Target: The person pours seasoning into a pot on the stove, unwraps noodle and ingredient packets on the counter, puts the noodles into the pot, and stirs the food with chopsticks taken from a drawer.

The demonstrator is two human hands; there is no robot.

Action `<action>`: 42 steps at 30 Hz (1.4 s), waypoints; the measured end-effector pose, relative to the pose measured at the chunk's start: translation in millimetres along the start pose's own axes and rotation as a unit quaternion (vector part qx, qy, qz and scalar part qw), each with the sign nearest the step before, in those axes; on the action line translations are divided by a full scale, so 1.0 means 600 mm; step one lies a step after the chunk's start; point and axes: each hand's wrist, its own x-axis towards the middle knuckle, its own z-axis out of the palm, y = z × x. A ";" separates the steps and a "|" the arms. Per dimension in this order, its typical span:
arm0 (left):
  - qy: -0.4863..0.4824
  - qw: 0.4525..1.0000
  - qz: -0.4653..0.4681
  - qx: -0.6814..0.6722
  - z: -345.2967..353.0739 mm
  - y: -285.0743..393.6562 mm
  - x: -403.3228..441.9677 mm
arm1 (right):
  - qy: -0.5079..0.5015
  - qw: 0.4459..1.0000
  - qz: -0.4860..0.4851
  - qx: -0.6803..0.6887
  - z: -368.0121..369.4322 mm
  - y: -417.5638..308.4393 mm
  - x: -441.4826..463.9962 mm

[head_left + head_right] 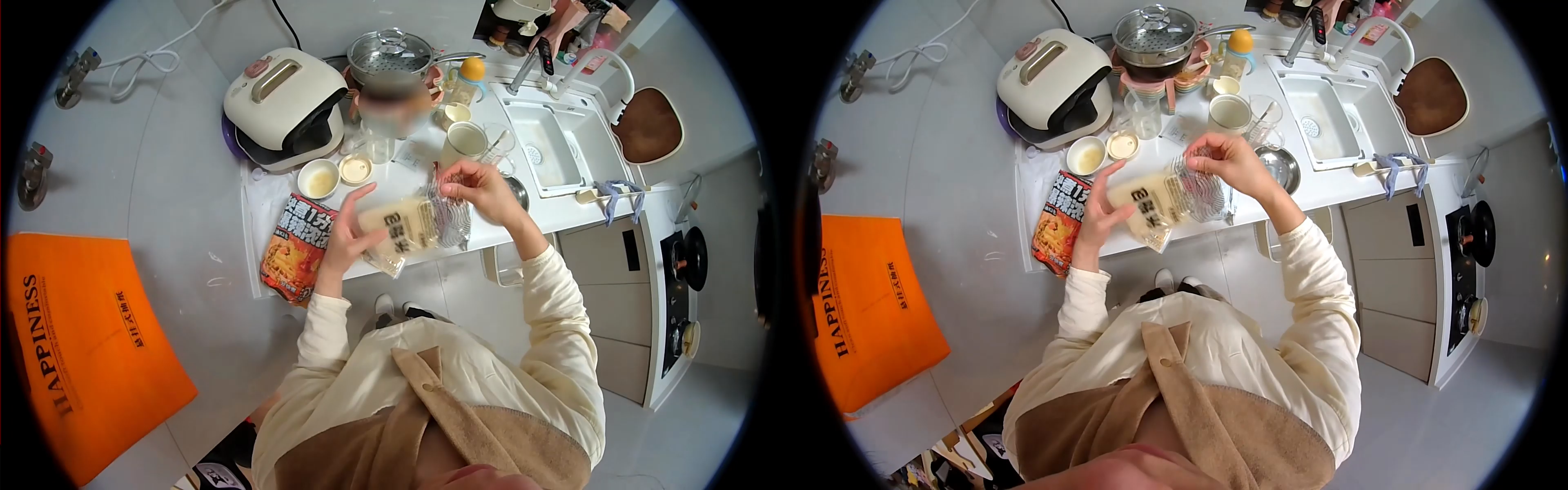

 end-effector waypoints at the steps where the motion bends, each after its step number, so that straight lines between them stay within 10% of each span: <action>1: -0.072 0.996 -0.044 -0.008 -0.005 0.014 -0.002 | -0.017 1.000 -0.002 -0.014 -0.001 -0.001 -0.002; 9: -0.158 0.917 -0.021 0.366 0.049 0.011 0.079 | -0.043 0.985 -0.028 -0.165 0.012 -0.021 -0.020; 26: -0.051 0.899 0.078 0.428 0.096 -0.026 0.072 | -0.020 0.873 -0.211 -0.439 0.016 -0.027 -0.048; 30: -0.022 0.971 0.041 0.235 0.102 -0.031 0.067 | -0.012 0.795 -0.316 -0.517 0.020 -0.011 -0.051; 33: 0.003 0.978 0.054 0.203 0.101 -0.042 0.067 | 0.001 0.840 -0.308 -0.446 0.017 0.002 -0.043; 36: 0.075 0.950 0.068 0.294 0.106 -0.029 0.067 | 0.059 0.989 -0.039 -0.130 0.027 -0.002 -0.038; 39: 0.122 0.912 0.083 0.383 0.111 -0.014 0.073 | 0.033 0.998 -0.028 -0.034 0.021 0.010 -0.033; 42: 0.083 0.875 0.113 0.463 0.124 -0.010 0.069 | -0.015 0.951 -0.115 -0.286 0.013 -0.020 -0.024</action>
